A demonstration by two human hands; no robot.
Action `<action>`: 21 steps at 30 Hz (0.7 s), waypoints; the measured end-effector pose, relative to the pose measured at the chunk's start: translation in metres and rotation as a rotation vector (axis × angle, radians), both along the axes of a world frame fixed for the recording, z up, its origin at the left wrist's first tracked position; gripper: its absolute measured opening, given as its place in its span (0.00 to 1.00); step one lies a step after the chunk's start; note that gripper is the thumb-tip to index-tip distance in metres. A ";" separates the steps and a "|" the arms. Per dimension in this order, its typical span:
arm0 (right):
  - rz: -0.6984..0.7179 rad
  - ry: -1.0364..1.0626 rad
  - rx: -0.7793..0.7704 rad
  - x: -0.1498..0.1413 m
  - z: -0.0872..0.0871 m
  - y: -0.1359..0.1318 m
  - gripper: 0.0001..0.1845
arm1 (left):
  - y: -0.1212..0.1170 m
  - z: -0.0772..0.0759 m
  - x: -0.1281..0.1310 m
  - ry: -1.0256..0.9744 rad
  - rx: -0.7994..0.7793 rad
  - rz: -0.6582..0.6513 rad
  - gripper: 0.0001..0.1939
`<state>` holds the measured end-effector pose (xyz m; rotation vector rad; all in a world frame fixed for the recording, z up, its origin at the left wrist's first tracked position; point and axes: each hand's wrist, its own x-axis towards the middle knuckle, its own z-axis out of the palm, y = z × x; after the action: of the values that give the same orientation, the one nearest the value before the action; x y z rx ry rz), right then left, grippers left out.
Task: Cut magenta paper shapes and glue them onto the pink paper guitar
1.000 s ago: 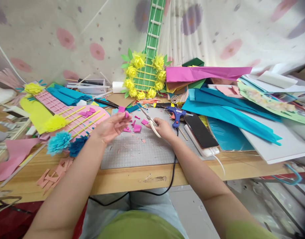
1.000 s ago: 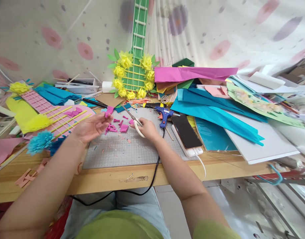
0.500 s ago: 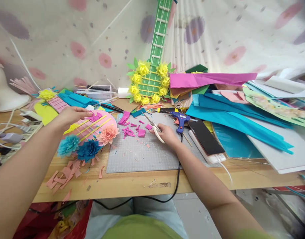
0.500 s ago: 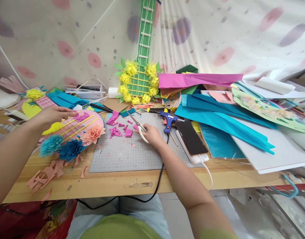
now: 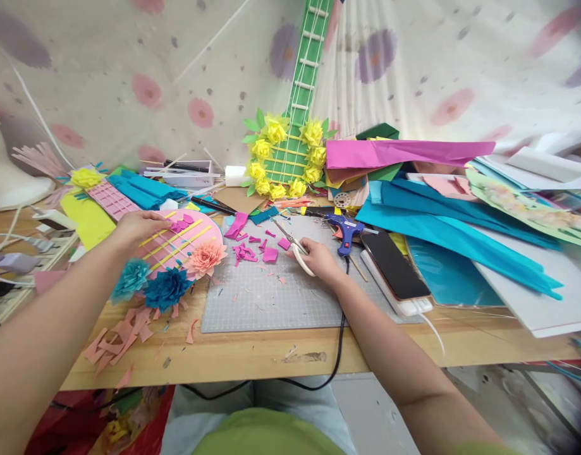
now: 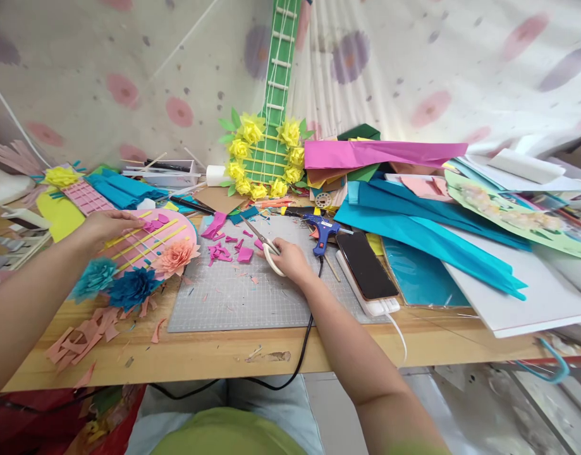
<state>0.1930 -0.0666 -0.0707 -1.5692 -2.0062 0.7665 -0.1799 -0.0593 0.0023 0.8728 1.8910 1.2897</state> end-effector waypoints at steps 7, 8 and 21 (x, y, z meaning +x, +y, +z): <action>0.004 -0.038 0.013 -0.001 0.001 -0.002 0.19 | 0.010 0.019 0.002 0.489 -0.303 -0.081 0.12; 0.004 -0.042 0.017 -0.001 0.001 -0.002 0.19 | 0.012 0.020 0.001 0.485 -0.314 -0.083 0.13; -0.019 -0.078 0.002 -0.002 0.005 -0.004 0.19 | 0.022 0.018 0.000 0.587 -0.441 -0.129 0.13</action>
<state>0.1905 -0.0707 -0.0655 -1.6383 -2.0433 0.7052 -0.1800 -0.0371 0.0202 1.1865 2.3878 0.5211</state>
